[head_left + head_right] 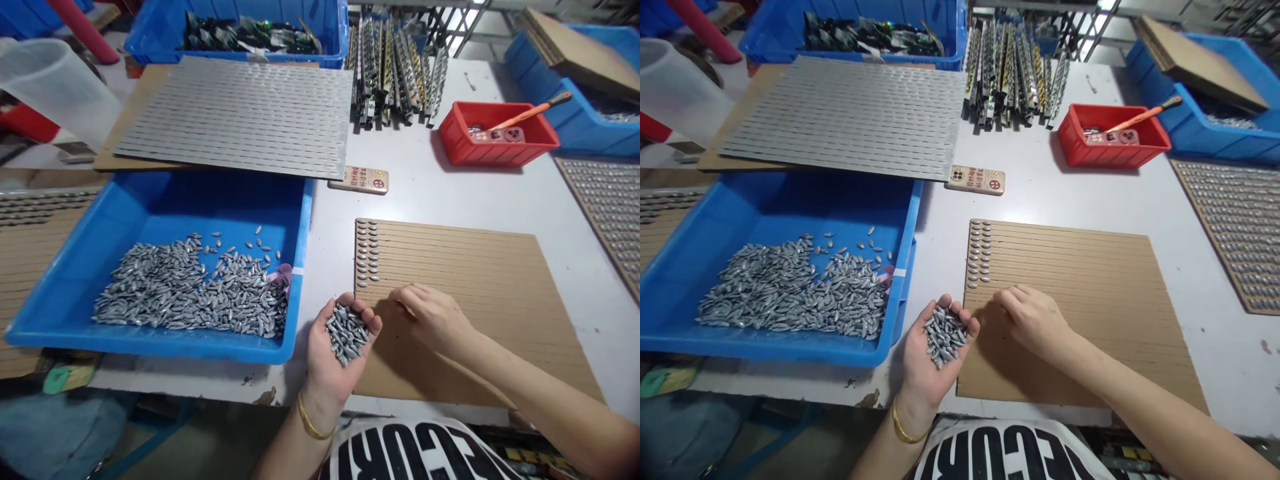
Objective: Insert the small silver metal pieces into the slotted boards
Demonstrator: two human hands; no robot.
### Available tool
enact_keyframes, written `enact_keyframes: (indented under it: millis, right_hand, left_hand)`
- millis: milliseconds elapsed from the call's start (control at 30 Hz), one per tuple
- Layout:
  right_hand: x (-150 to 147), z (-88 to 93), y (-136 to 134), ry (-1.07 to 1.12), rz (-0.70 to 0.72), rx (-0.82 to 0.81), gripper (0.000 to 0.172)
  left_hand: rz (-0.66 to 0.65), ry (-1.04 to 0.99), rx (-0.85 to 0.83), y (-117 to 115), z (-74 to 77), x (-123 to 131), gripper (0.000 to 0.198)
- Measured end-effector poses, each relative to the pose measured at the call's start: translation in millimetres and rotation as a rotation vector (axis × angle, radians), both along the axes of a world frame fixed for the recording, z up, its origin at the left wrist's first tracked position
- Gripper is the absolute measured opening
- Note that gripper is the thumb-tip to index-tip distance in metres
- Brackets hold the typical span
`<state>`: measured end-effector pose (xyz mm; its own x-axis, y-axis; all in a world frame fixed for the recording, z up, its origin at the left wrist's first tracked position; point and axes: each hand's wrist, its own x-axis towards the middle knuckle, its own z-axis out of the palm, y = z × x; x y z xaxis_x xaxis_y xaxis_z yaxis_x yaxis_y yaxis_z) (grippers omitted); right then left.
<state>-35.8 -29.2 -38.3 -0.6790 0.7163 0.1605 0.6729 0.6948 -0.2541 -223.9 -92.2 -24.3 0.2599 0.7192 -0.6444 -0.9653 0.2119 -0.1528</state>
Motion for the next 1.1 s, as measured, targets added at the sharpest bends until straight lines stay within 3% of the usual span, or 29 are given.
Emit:
enact_keyframes:
  millis: [133,433,733,1100]
  right_hand:
    - [-2,-5.7,5,0.243,-0.062,-0.06,0.018]
    - [-19,-24.1,14,0.384,-0.093,-0.142,0.014]
    - [-14,-46.1,15,0.267,0.019,0.02,0.024]
    - [-10,-42.8,16,0.18,0.057,0.054,0.025]
  left_hand:
    - [-0.013,0.063,-0.059,1,-1.7,1,0.015]
    - [0.002,0.133,-0.144,2,-7.0,-2,0.017]
    - [0.011,0.115,-0.162,4,-8.5,-2,0.015]
    - [0.051,0.109,-0.123,3,-12.4,-1,0.018]
